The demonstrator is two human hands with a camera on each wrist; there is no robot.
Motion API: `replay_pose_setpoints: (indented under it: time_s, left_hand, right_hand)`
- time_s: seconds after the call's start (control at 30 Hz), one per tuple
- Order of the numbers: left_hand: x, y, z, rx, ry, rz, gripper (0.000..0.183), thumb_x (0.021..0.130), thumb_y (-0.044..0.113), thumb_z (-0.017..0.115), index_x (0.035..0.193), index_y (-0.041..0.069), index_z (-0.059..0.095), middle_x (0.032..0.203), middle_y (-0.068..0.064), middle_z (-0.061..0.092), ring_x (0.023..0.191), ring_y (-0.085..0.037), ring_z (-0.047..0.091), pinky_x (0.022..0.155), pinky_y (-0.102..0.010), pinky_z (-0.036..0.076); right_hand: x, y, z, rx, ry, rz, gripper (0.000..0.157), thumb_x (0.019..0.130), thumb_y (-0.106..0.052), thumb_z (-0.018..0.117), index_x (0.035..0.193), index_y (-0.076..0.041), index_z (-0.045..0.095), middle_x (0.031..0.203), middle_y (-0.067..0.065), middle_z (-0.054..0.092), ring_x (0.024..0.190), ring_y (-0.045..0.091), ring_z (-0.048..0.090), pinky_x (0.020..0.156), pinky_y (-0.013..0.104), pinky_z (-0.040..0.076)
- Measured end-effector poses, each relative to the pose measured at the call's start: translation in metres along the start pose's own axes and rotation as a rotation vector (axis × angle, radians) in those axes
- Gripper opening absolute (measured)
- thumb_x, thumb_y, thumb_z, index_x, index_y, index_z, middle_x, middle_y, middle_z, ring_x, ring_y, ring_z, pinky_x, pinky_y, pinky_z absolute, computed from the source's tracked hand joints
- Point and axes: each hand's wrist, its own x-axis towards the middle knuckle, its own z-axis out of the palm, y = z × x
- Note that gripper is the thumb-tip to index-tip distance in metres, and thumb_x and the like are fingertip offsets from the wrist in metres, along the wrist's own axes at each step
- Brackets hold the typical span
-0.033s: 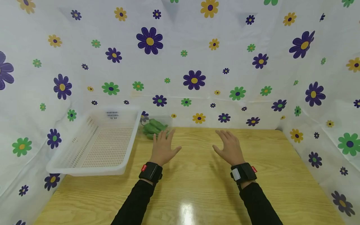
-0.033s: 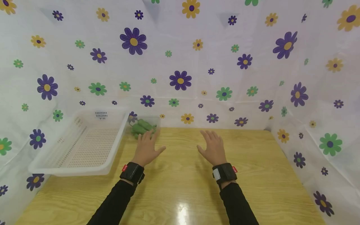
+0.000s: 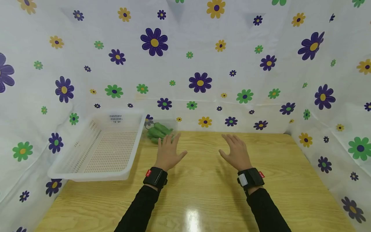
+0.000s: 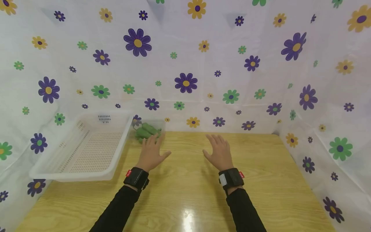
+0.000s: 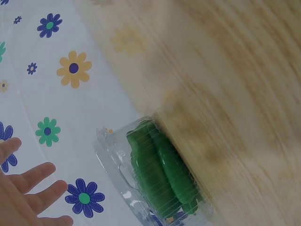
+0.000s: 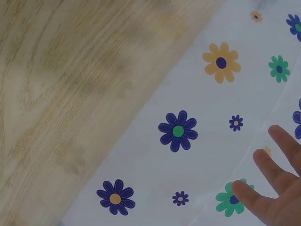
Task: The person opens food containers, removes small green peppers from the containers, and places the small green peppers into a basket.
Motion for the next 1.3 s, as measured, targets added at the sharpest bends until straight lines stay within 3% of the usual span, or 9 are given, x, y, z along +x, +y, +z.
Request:
replay_pose_setpoints:
  time_s: [0.43, 0.7, 0.87, 1.07, 1.17, 1.2, 1.3]
  left_hand:
    - [0.010, -0.002, 0.009, 0.023, 0.059, 0.046, 0.088, 0.079, 0.050, 0.069, 0.148, 0.012, 0.028, 0.141, -0.026, 0.039, 0.132, -0.043, 0.036, 0.113, -0.060, 0.021]
    - [0.015, -0.003, 0.024, 0.125, 0.024, 0.030, 0.097, 0.077, 0.058, 0.067, 0.149, 0.011, 0.024, 0.148, -0.024, 0.032, 0.136, -0.045, 0.030, 0.111, -0.063, 0.022]
    - [0.016, -0.007, 0.026, 0.103, 0.056, 0.035, 0.099, 0.076, 0.061, 0.065, 0.150, 0.012, 0.022, 0.153, -0.022, 0.023, 0.140, -0.045, 0.021, 0.109, -0.067, 0.020]
    - [0.012, -0.023, 0.030, 0.128, 0.128, 0.010, 0.106, 0.076, 0.076, 0.051, 0.153, 0.019, 0.004, 0.158, -0.016, 0.009, 0.144, -0.042, 0.013, 0.108, -0.070, 0.014]
    - [0.010, -0.026, 0.027, 0.108, 0.141, -0.009, 0.108, 0.075, 0.072, 0.056, 0.153, 0.014, 0.008, 0.157, -0.021, 0.011, 0.143, -0.044, 0.011, 0.108, -0.070, 0.013]
    - [0.006, -0.022, 0.020, 0.089, 0.132, -0.027, 0.107, 0.075, 0.065, 0.064, 0.152, 0.011, 0.012, 0.155, -0.023, 0.015, 0.142, -0.045, 0.014, 0.109, -0.069, 0.015]
    - [-0.002, -0.026, 0.019, 0.093, 0.149, -0.082, 0.108, 0.074, 0.059, 0.069, 0.151, 0.007, 0.014, 0.154, -0.027, 0.016, 0.142, -0.047, 0.014, 0.110, -0.067, 0.014]
  right_hand:
    - [0.016, -0.010, 0.014, 0.002, -0.006, -0.058, 0.067, 0.077, -0.029, 0.076, 0.135, -0.009, 0.049, 0.130, 0.017, 0.055, 0.123, 0.036, 0.048, 0.100, 0.059, 0.038]
    - [0.017, -0.020, 0.034, -0.026, -0.096, -0.007, 0.083, 0.077, -0.041, 0.074, 0.145, -0.017, 0.035, 0.147, 0.024, 0.036, 0.136, 0.045, 0.032, 0.105, 0.070, 0.023]
    - [0.021, -0.025, 0.041, -0.007, -0.119, 0.016, 0.088, 0.076, -0.045, 0.074, 0.148, -0.019, 0.031, 0.152, 0.022, 0.027, 0.139, 0.045, 0.025, 0.106, 0.071, 0.019]
    - [0.032, -0.037, 0.049, 0.008, -0.128, -0.038, 0.090, 0.075, -0.047, 0.074, 0.148, -0.019, 0.030, 0.153, 0.020, 0.025, 0.140, 0.045, 0.023, 0.105, 0.072, 0.020]
    - [0.040, -0.043, 0.059, 0.015, -0.138, -0.070, 0.089, 0.076, -0.046, 0.074, 0.148, -0.020, 0.029, 0.153, 0.018, 0.027, 0.141, 0.043, 0.022, 0.106, 0.070, 0.020]
    - [0.044, -0.046, 0.064, 0.010, -0.142, -0.088, 0.090, 0.076, -0.046, 0.074, 0.148, -0.021, 0.029, 0.153, 0.017, 0.027, 0.141, 0.042, 0.023, 0.106, 0.069, 0.021]
    - [0.055, -0.057, 0.085, -0.008, -0.147, -0.170, 0.091, 0.075, -0.046, 0.075, 0.149, -0.022, 0.027, 0.154, 0.015, 0.027, 0.141, 0.040, 0.024, 0.108, 0.066, 0.022]
